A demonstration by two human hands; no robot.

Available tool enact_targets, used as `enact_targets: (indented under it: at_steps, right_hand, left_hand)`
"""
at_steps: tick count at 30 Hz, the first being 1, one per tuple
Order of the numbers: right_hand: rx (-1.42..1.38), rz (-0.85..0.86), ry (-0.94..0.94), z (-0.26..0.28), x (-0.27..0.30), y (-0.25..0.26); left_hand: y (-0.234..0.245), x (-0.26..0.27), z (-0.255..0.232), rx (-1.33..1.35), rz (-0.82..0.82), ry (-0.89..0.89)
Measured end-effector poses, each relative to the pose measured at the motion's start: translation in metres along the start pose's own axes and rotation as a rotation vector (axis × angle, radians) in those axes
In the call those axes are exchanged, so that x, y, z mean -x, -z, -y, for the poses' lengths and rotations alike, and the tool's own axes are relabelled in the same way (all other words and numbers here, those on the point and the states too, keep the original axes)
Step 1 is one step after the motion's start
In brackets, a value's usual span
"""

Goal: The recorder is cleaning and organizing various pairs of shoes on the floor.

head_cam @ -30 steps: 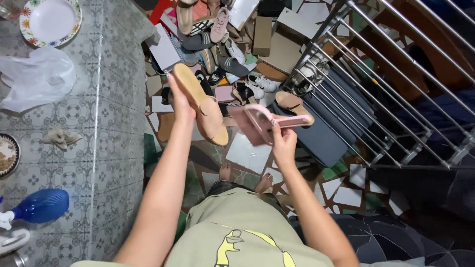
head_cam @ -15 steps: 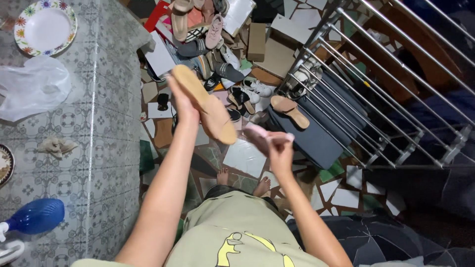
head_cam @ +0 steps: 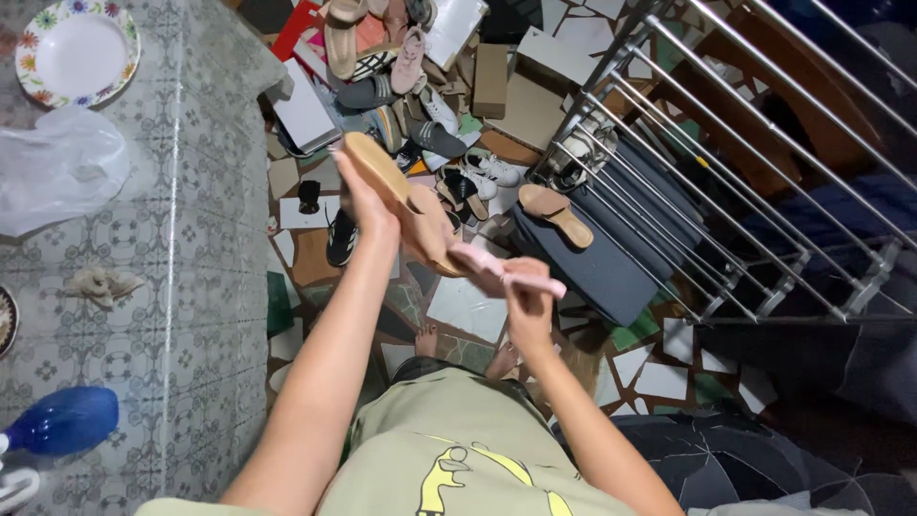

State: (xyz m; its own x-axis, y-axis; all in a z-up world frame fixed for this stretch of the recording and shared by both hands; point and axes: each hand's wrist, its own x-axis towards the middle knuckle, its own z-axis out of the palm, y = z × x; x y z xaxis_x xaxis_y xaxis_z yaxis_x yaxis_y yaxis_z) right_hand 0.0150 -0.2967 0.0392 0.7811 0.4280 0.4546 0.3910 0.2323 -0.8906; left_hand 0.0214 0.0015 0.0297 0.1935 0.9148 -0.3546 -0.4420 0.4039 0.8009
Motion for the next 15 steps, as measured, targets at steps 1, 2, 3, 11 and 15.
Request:
enact_targets:
  at_steps: [1, 2, 3, 11, 15]
  right_hand:
    - [-0.003, 0.004, -0.001, 0.001, -0.001, -0.001]
    - [0.061, 0.019, 0.084, 0.003, -0.003, -0.003]
    - [0.127, 0.032, 0.174, 0.004, -0.007, -0.003]
    - [0.383, 0.203, 0.182, 0.039, -0.024, 0.002]
    - [0.402, 0.258, 0.393, 0.036, -0.024, -0.005]
  left_hand:
    - [0.003, 0.003, 0.0, 0.0, -0.005, -0.002]
    - [0.005, 0.007, -0.001, -0.079, -0.051, 0.11]
    - [0.004, 0.01, -0.001, -0.156, -0.093, 0.222]
    - [0.015, -0.01, 0.007, 0.067, 0.116, 0.211]
    - [0.02, -0.008, 0.001, 0.068, 0.131, 0.273]
